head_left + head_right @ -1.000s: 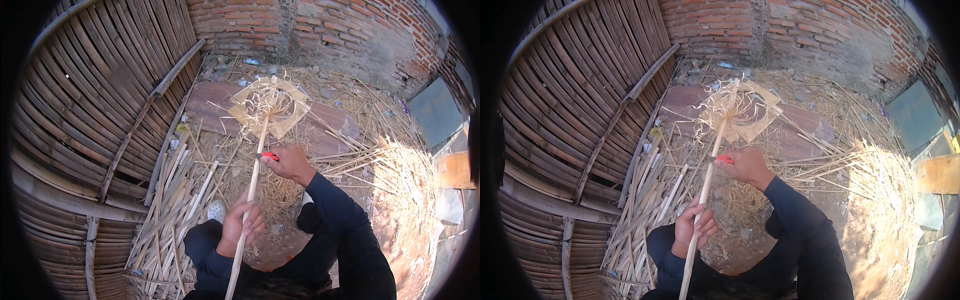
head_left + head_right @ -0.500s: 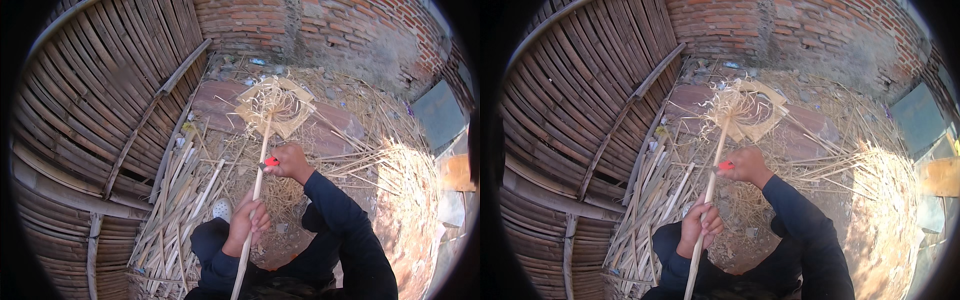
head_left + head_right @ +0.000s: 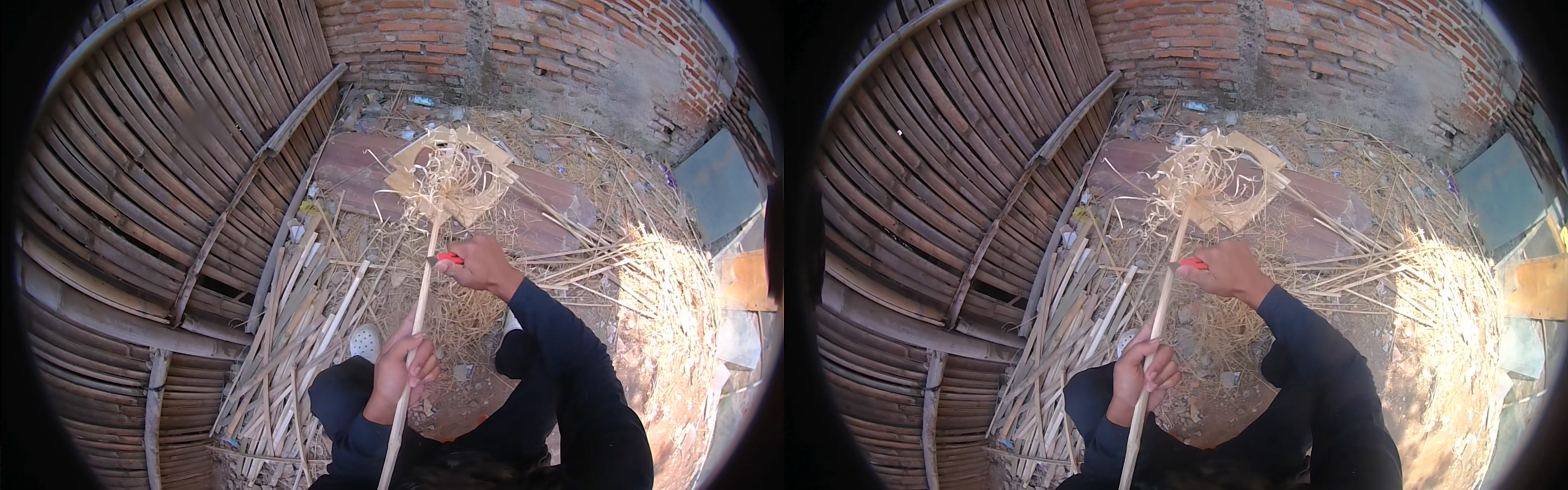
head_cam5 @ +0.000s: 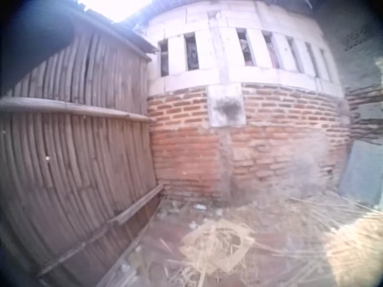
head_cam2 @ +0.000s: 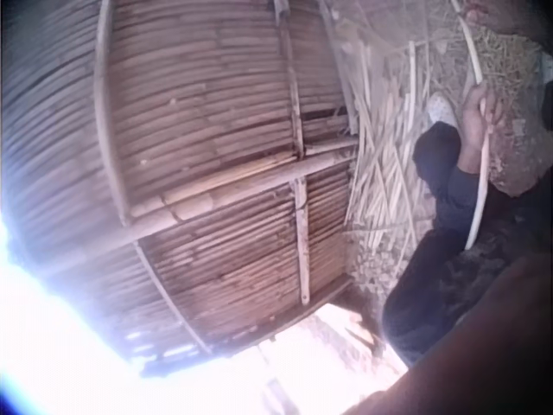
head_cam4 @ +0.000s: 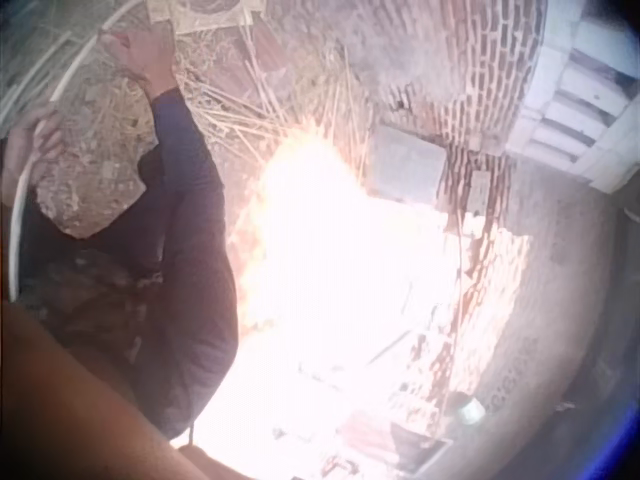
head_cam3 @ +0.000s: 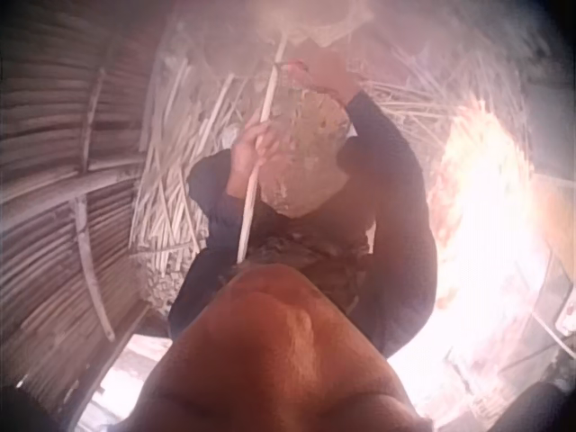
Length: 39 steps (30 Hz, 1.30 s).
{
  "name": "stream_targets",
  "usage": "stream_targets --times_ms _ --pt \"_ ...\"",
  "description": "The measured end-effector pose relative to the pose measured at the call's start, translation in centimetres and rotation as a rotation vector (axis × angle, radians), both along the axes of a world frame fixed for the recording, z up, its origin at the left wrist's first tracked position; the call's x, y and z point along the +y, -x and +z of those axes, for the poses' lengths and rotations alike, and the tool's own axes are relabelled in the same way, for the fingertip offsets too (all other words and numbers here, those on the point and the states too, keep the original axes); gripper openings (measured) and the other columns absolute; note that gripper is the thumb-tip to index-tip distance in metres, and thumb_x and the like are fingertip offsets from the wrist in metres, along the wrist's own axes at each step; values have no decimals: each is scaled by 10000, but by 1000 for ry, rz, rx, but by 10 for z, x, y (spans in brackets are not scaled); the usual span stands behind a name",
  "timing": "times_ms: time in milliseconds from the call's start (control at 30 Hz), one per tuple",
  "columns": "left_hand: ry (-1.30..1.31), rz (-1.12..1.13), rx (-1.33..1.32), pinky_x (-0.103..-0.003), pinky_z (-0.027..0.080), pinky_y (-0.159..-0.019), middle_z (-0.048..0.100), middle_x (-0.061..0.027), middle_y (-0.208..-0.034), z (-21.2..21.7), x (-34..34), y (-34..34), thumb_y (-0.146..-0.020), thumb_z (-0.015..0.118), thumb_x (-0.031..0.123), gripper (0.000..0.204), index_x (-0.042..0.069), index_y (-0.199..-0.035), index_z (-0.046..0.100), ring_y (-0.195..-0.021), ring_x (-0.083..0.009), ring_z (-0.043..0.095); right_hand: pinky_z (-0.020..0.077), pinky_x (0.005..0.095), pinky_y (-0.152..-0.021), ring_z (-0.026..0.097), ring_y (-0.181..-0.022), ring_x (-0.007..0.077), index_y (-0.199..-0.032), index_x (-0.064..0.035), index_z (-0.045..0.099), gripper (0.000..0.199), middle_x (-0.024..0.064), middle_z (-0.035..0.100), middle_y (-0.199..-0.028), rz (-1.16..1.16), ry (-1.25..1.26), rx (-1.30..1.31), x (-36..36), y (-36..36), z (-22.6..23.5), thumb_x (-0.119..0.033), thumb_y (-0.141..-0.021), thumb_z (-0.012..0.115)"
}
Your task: The person sits on the ground and uses a red utility knife to peel the outer layer off a long bamboo stick. They hold the stick with their left hand and scrape the knife along its length with their right hand, creating thin strips of bamboo shavings that fall to the ground.
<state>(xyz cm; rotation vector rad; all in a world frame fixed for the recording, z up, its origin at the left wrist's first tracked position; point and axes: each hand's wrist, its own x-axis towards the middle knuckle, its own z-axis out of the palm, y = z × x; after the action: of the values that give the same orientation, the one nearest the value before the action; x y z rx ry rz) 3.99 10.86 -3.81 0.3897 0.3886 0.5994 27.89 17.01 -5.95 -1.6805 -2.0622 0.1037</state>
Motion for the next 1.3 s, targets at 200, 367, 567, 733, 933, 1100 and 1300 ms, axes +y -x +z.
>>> stream_targets --times_ms 200,367,567,733,933,1100,1300 --pt "32 4 7 -215 289 -433 331 17 -519 1 -3 2 -934 340 117 582 178 -1489 177 -391 -73 303 421 417 -445 565 -480 314 -617 -106 601 577 107 548 -515 98 -118 16 -9 12 -14 -648 -802 525" --pt "50 -20 20 -224 301 -430 348 5 -512 0 -3 0 -934 334 96 560 209 -1471 222 -379 -89 313 441 432 -485 583 -518 331 -631 -89 630 591 116 573 -542 -150 -140 34 10 -5 -20 -645 -801 527" --pt "-37 -29 88 -225 297 -437 344 9 -514 5 -6 1 -929 340 88 568 174 -1476 214 -380 -85 308 441 439 -498 577 -527 348 -650 -85 648 583 132 569 -548 -182 -95 139 8 -9 -15 -633 -808 529" --pt "-55 -1 96 -223 292 -434 334 17 -517 6 -7 4 -923 342 79 596 166 -1489 177 -386 -79 296 454 434 -512 590 -532 337 -632 -94 643 584 128 573 -544 -2 -61 83 -10 12 -6 -624 -830 500" --pt "-19 -51 91 -213 285 -436 328 19 -528 7 -16 1 -925 341 42 608 148 -1495 162 -399 -72 297 466 445 -542 616 -583 329 -685 -87 668 609 137 587 -558 -205 -83 17 18 -27 -22 -643 -836 470" --pt "-26 -58 77 -208 282 -432 330 15 -535 4 -17 -6 -929 343 28 612 149 -1498 154 -408 -74 305 465 444 -547 614 -576 335 -709 -85 686 619 158 597 -572 -326 -158 -55 37 -49 -29 -639 -849 449" --pt "-62 -90 99 -226 291 -449 341 15 -529 0 -11 -5 -927 339 42 583 157 -1482 202 -411 -77 318 457 449 -552 616 -592 341 -739 -75 693 628 178 604 -596 -476 -84 154 33 -46 -7 -619 -879 413"
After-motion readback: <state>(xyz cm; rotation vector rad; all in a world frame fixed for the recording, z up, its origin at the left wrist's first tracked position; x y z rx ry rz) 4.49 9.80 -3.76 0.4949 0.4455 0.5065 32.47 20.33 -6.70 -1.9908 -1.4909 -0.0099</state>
